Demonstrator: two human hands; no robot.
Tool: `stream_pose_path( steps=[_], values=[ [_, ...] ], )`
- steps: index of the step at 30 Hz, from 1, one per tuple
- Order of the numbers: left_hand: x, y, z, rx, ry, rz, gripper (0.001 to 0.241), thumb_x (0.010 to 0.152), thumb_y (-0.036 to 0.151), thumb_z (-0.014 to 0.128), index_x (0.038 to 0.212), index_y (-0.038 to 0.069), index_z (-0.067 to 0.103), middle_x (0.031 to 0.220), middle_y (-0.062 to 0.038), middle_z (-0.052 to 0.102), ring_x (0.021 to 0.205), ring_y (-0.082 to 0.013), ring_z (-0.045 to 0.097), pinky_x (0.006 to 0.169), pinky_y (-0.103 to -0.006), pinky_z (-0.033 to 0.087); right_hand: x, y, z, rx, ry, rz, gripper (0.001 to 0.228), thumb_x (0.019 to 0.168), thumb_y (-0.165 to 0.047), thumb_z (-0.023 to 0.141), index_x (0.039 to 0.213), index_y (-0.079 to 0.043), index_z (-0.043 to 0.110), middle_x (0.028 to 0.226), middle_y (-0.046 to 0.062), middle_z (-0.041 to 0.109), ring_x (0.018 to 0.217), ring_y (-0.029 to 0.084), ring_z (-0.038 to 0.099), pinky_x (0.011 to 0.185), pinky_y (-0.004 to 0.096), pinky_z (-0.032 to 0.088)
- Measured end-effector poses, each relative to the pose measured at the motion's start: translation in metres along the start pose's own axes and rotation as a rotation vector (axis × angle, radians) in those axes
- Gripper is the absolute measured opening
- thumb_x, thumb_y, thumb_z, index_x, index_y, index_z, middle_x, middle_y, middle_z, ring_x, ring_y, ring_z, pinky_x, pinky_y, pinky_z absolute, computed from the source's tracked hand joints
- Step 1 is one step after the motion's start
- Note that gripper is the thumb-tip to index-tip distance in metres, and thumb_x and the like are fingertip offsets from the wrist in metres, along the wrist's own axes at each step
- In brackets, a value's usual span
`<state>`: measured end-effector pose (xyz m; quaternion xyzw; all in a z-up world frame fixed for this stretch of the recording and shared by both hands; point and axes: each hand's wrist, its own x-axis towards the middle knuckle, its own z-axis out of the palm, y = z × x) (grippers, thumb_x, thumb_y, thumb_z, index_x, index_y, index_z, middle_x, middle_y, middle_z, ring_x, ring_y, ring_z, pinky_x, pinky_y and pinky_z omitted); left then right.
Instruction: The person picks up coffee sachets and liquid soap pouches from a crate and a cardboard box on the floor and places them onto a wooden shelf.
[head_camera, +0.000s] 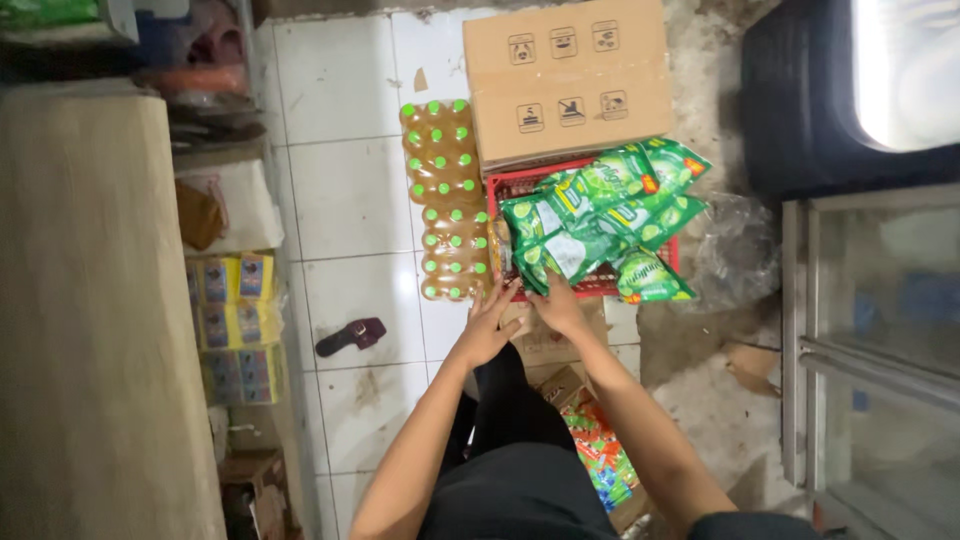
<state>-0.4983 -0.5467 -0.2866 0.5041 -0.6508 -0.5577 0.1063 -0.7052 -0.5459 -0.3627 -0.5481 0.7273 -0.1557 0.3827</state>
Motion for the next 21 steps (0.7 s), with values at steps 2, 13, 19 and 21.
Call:
stream_pose_path(
  steps=[2,13,19,21],
  values=[
    [0.013,-0.010,0.007,-0.009,0.021,-0.021,0.076,0.094,0.032,0.067,0.159,0.032,0.029,0.173,-0.012,0.012,0.154,-0.0485,0.002,0.122,-0.0554,0.014,0.032,-0.001,0.017,-0.075,-0.026,-0.094,0.080,0.086,-0.028,0.076,0.149,0.004,0.040,0.139,0.035,0.053,0.125,0.048,0.055,0.104,0.048,0.047],
    [-0.006,-0.055,-0.020,-0.090,0.299,-0.199,0.062,0.097,0.028,0.065,0.154,0.015,0.045,0.163,-0.018,0.035,0.155,-0.0447,0.013,0.124,-0.0497,0.019,0.085,-0.022,0.076,-0.413,-0.228,0.041,0.056,0.093,-0.033,0.068,0.131,0.004,0.051,0.106,0.027,0.072,0.101,0.044,0.070,0.089,0.055,0.054],
    [-0.017,-0.070,-0.028,-0.177,0.373,-0.298,0.058,0.096,0.026,0.065,0.151,0.014,0.049,0.163,-0.018,0.036,0.154,-0.0436,0.016,0.123,-0.0488,0.021,0.066,-0.018,0.054,-0.256,-0.073,0.013,0.035,0.083,-0.004,0.061,0.118,0.000,0.059,0.090,0.029,0.070,0.087,0.048,0.068,0.077,0.056,0.055],
    [-0.021,-0.073,-0.031,-0.201,0.408,-0.310,0.056,0.096,0.025,0.065,0.149,0.014,0.052,0.162,-0.017,0.037,0.154,-0.0427,0.018,0.123,-0.0481,0.022,0.056,-0.020,0.033,-0.205,-0.044,-0.071,0.035,0.082,0.002,0.057,0.118,0.000,0.058,0.091,0.030,0.069,0.087,0.050,0.067,0.074,0.058,0.052]
  ],
)
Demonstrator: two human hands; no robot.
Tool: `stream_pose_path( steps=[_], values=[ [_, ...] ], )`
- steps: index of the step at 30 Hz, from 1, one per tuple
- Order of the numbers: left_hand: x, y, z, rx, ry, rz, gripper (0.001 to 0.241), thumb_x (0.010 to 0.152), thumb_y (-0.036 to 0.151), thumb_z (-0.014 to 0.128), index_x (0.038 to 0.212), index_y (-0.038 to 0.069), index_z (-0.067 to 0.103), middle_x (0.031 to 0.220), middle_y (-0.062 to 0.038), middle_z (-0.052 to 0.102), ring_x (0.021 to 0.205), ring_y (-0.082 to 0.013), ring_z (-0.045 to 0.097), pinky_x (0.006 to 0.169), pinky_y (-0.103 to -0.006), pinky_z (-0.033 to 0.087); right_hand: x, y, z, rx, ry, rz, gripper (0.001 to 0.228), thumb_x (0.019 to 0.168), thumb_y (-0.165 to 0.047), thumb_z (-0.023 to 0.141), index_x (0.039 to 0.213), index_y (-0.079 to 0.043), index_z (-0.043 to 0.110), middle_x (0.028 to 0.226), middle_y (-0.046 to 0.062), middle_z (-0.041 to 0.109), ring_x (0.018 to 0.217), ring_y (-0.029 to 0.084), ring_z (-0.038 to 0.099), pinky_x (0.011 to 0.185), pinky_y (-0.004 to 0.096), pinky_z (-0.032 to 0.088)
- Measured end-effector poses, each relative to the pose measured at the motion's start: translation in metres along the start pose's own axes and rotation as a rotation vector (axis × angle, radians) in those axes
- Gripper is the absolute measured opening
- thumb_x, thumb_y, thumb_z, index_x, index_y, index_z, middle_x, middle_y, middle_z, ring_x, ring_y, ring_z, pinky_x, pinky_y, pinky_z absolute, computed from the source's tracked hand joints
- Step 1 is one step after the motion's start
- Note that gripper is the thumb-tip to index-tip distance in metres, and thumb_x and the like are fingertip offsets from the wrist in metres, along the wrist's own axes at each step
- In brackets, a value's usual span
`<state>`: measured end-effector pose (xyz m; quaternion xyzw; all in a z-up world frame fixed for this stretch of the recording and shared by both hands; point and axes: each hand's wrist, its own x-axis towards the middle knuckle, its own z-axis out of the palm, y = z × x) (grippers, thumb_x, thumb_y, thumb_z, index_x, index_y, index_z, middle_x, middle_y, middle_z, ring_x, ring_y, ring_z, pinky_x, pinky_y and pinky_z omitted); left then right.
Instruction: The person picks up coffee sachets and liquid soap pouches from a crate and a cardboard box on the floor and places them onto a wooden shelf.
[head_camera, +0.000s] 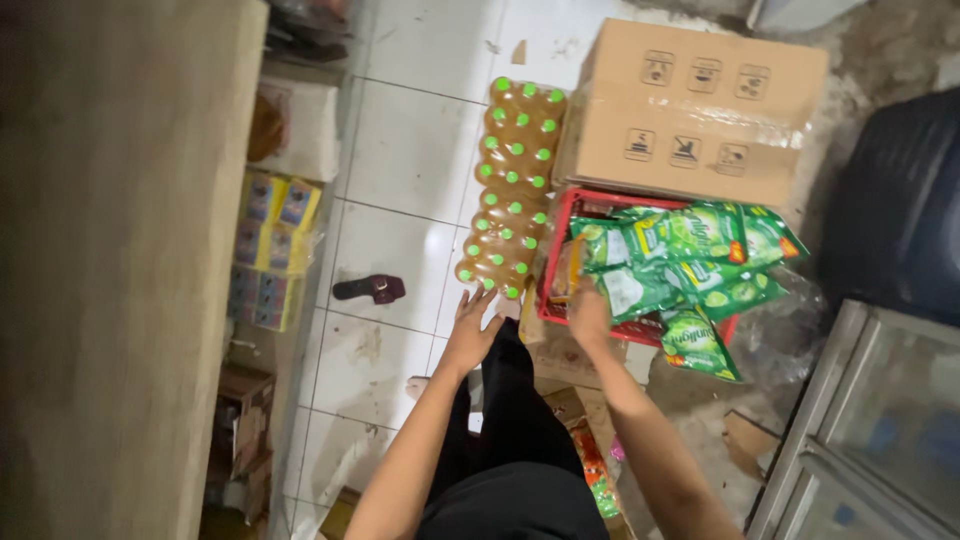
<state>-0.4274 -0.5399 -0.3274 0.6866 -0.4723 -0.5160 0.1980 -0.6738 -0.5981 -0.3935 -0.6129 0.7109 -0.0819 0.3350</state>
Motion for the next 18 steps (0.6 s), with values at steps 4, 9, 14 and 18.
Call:
stream_pose_path(
  steps=[4,9,14,18],
  values=[
    [-0.010,0.007,-0.017,-0.086,0.075,0.043,0.053,0.096,0.024,0.065,0.147,0.013,0.054,0.161,-0.016,0.041,0.155,-0.0395,0.023,0.123,-0.0462,0.024,-0.020,-0.020,-0.051,0.059,0.055,-0.110,0.025,0.090,0.000,0.057,0.115,-0.002,0.058,0.089,0.030,0.066,0.090,0.050,0.064,0.074,0.055,0.050],
    [-0.038,0.041,-0.070,-0.211,0.140,0.148,0.052,0.098,0.024,0.065,0.147,0.012,0.055,0.162,-0.015,0.043,0.155,-0.0344,0.024,0.123,-0.0439,0.024,-0.035,-0.083,-0.123,0.202,-0.026,-0.208,0.013,0.102,-0.009,0.062,0.113,-0.002,0.064,0.097,0.020,0.072,0.089,0.033,0.071,0.076,0.038,0.052],
    [-0.083,0.072,-0.142,-0.634,0.110,0.169,0.054,0.102,0.031,0.057,0.153,0.016,0.047,0.154,-0.009,0.053,0.144,-0.0206,0.047,0.118,-0.0347,0.036,-0.041,-0.151,-0.158,0.575,-0.492,-0.349,0.016,0.102,-0.010,0.064,0.111,0.001,0.069,0.099,0.005,0.071,0.095,0.010,0.063,0.086,0.028,0.050],
    [-0.138,0.060,-0.204,-0.660,0.075,0.247,0.055,0.092,0.022,0.074,0.142,0.006,0.059,0.129,-0.008,0.068,0.115,-0.0164,0.063,0.101,-0.0330,0.052,-0.056,-0.222,-0.154,0.677,-0.597,-0.441,0.023,0.099,-0.014,0.063,0.116,0.001,0.067,0.103,0.001,0.072,0.097,0.007,0.065,0.087,0.024,0.052]
  ],
)
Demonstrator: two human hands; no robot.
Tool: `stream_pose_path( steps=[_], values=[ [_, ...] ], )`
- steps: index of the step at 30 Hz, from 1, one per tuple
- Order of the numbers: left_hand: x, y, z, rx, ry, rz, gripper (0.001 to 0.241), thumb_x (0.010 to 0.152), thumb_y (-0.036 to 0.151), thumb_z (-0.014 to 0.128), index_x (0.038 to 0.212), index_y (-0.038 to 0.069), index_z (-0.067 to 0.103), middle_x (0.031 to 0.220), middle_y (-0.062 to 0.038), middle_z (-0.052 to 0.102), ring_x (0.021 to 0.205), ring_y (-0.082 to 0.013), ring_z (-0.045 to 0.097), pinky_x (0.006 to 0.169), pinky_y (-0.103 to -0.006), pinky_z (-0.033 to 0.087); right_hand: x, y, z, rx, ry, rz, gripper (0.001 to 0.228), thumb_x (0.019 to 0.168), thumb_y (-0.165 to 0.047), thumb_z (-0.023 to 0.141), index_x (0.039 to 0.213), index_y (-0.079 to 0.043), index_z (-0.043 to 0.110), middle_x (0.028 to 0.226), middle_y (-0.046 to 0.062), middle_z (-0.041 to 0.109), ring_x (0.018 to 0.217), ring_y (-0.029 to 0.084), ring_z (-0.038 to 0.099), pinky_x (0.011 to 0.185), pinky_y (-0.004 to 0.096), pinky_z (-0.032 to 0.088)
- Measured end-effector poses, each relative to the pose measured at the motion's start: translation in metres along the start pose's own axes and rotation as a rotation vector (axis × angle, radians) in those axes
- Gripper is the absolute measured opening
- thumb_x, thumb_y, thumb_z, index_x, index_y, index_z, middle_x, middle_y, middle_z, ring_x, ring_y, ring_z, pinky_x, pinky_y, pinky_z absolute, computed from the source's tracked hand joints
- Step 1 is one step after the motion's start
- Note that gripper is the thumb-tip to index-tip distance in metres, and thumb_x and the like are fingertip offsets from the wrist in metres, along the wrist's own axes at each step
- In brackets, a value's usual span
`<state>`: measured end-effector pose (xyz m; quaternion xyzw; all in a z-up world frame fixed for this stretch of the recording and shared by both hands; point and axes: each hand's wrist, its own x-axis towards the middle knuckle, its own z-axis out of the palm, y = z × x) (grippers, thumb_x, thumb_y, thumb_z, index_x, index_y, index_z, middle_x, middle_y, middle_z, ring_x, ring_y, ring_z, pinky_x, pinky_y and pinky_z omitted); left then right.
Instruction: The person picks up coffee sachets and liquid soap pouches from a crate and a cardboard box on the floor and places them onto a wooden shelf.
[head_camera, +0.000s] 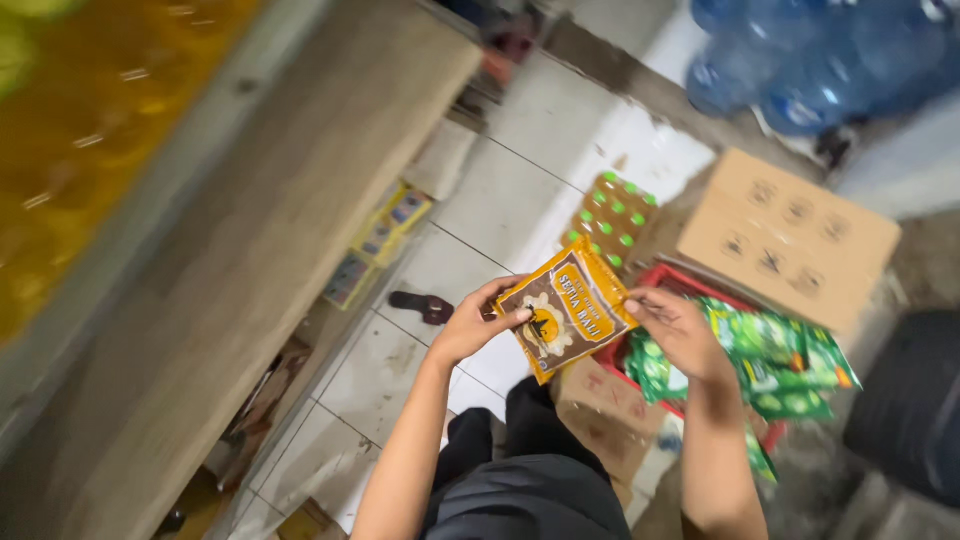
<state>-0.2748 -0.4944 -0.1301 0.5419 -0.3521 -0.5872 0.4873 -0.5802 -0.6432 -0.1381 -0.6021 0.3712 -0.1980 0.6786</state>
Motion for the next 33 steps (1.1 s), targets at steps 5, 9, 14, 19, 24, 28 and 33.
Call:
stream_pose_path(
  steps=[5,9,14,19,24,28,33],
  values=[
    [-0.084,0.025,-0.054,-0.184,0.210,0.178,0.053,0.085,0.014,0.082,0.133,0.002,0.064,0.121,-0.006,0.072,0.110,-0.0112,0.066,0.096,-0.0276,0.056,0.014,-0.057,0.089,-0.230,0.048,-0.022,0.027,0.102,-0.019,0.064,0.118,0.001,0.072,0.093,-0.001,0.070,0.080,0.004,0.058,0.071,0.021,0.048],
    [-0.166,0.050,-0.081,-0.207,0.436,0.109,0.052,0.081,0.012,0.083,0.130,0.004,0.067,0.112,-0.008,0.074,0.091,-0.0105,0.065,0.071,-0.0254,0.050,0.019,-0.090,0.175,-0.144,-0.023,-0.039,0.025,0.102,-0.020,0.063,0.111,0.002,0.071,0.086,-0.003,0.071,0.074,0.002,0.057,0.065,0.019,0.044],
    [-0.253,0.044,-0.120,-0.298,0.582,0.311,0.052,0.084,0.011,0.083,0.133,0.005,0.066,0.108,-0.006,0.072,0.094,-0.0103,0.067,0.081,-0.0242,0.054,0.004,-0.107,0.271,-0.252,-0.017,-0.225,0.021,0.105,-0.018,0.065,0.103,0.001,0.072,0.079,-0.003,0.063,0.070,0.002,0.049,0.061,0.020,0.037],
    [-0.334,-0.009,-0.154,-0.089,0.651,0.334,0.056,0.084,0.017,0.081,0.137,0.009,0.064,0.121,-0.006,0.075,0.111,-0.0128,0.069,0.095,-0.0293,0.055,-0.019,-0.129,0.366,-0.497,-0.090,-0.479,0.014,0.105,-0.013,0.068,0.102,0.000,0.072,0.077,0.004,0.063,0.071,0.008,0.055,0.064,0.026,0.043],
    [-0.417,-0.025,-0.157,0.327,0.901,0.286,0.057,0.078,0.014,0.088,0.131,0.006,0.068,0.124,-0.010,0.072,0.115,-0.0184,0.064,0.100,-0.0336,0.048,-0.053,-0.147,0.476,-0.644,-0.524,-0.828,0.016,0.085,-0.005,0.067,0.099,-0.004,0.073,0.091,0.007,0.075,0.074,0.017,0.071,0.068,0.030,0.056],
    [-0.463,-0.023,-0.152,-0.032,1.015,0.445,0.044,0.084,0.016,0.081,0.125,0.002,0.071,0.124,-0.007,0.074,0.114,-0.0147,0.067,0.100,-0.0307,0.052,-0.071,-0.143,0.549,-0.770,-0.768,-0.845,0.014,0.084,-0.011,0.073,0.096,-0.005,0.075,0.087,0.007,0.075,0.072,0.023,0.069,0.066,0.032,0.054],
    [-0.499,-0.034,-0.150,-0.258,1.334,0.422,0.030,0.090,0.019,0.078,0.113,-0.001,0.076,0.106,-0.008,0.079,0.095,-0.0120,0.071,0.085,-0.0298,0.057,-0.081,-0.129,0.605,-0.485,-0.720,-0.413,0.020,0.095,-0.018,0.073,0.109,-0.003,0.078,0.090,0.006,0.077,0.080,0.016,0.066,0.073,0.031,0.055]
  ],
)
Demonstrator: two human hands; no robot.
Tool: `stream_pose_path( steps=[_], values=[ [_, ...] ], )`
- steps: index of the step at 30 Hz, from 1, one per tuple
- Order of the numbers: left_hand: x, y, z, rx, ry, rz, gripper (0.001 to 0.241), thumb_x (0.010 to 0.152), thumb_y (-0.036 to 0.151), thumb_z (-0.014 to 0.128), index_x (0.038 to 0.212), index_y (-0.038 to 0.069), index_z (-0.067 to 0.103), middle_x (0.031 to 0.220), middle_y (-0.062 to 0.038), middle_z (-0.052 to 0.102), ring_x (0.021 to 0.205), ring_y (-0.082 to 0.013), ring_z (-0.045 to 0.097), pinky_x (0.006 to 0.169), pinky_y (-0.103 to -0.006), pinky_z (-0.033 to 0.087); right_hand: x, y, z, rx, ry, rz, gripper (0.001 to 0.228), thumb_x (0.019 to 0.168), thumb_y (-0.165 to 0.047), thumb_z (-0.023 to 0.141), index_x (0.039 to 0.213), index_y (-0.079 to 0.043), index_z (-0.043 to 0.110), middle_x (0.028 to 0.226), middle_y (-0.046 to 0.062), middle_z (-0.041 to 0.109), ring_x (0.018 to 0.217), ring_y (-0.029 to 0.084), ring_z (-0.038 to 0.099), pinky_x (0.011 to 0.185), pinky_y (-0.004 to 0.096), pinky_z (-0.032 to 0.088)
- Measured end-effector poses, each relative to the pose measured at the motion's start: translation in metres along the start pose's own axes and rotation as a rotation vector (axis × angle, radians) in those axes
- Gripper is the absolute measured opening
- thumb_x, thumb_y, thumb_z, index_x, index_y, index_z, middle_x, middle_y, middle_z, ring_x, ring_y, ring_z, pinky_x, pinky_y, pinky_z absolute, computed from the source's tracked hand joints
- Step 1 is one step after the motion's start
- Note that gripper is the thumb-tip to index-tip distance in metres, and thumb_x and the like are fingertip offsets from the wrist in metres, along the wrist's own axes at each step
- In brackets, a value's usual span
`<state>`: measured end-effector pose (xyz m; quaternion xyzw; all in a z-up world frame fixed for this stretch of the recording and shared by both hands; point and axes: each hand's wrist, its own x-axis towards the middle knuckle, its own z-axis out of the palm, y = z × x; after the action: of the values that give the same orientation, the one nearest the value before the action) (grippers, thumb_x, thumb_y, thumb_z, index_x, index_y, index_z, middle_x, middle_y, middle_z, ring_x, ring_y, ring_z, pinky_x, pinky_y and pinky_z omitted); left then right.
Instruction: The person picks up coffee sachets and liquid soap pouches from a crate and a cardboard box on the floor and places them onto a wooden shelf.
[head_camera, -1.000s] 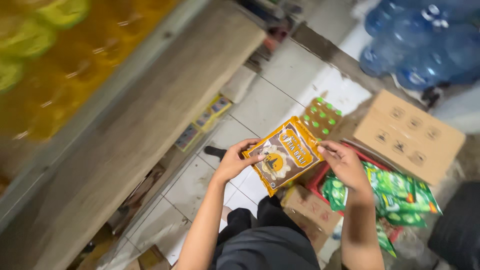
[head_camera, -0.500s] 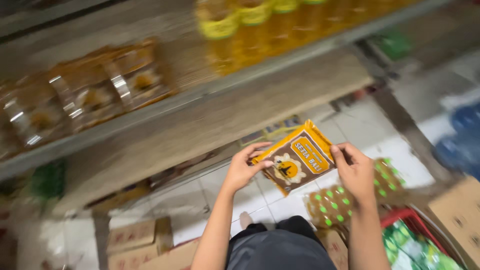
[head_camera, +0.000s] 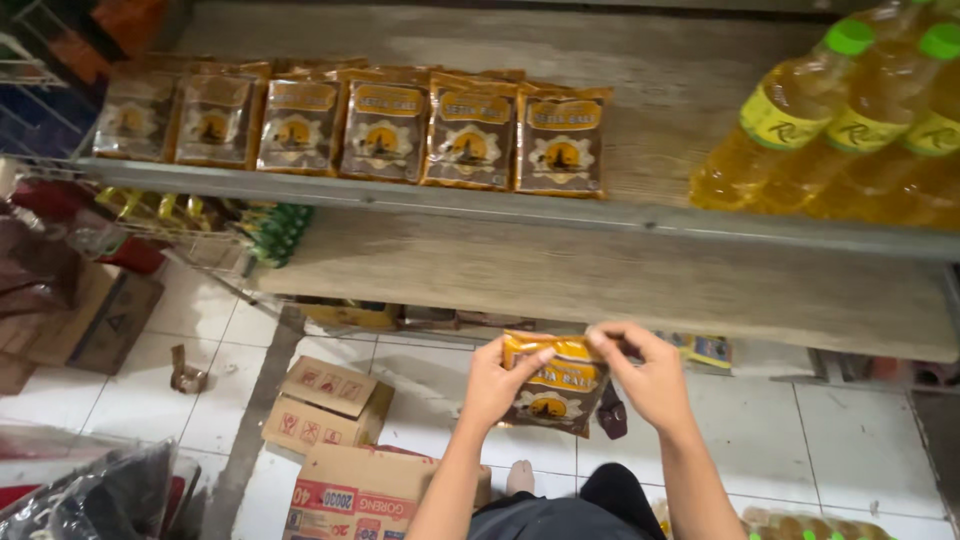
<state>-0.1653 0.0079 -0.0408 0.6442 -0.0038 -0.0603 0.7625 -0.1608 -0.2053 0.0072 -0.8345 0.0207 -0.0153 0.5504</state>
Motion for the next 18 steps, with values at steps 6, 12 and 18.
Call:
stream_pose_path(
  steps=[6,12,18],
  values=[
    [0.014,0.002,-0.015,-0.212,0.375,-0.011,0.028,0.094,0.023,0.071,0.109,-0.001,0.071,0.099,-0.006,0.076,0.086,-0.0089,0.068,0.076,-0.0260,0.055,0.001,0.012,0.024,0.277,-0.333,0.118,0.052,0.093,-0.022,0.067,0.140,-0.002,0.054,0.117,0.006,0.071,0.102,0.010,0.067,0.087,0.028,0.056],
    [0.035,0.009,-0.007,-0.358,0.314,0.057,0.036,0.105,0.031,0.057,0.108,-0.003,0.069,0.095,-0.006,0.074,0.083,-0.0082,0.065,0.075,-0.0254,0.053,0.001,0.033,0.022,0.508,-0.381,0.207,0.046,0.101,-0.027,0.058,0.139,-0.002,0.058,0.118,0.007,0.073,0.102,0.011,0.067,0.088,0.029,0.055],
    [0.051,0.035,-0.001,-0.361,0.281,0.038,0.036,0.105,0.031,0.056,0.109,-0.001,0.070,0.097,-0.005,0.074,0.085,-0.0078,0.065,0.077,-0.0259,0.053,0.019,0.031,0.011,0.544,-0.405,0.108,0.050,0.093,-0.017,0.067,0.139,-0.005,0.053,0.124,0.004,0.069,0.109,0.010,0.065,0.093,0.029,0.054]
  ],
)
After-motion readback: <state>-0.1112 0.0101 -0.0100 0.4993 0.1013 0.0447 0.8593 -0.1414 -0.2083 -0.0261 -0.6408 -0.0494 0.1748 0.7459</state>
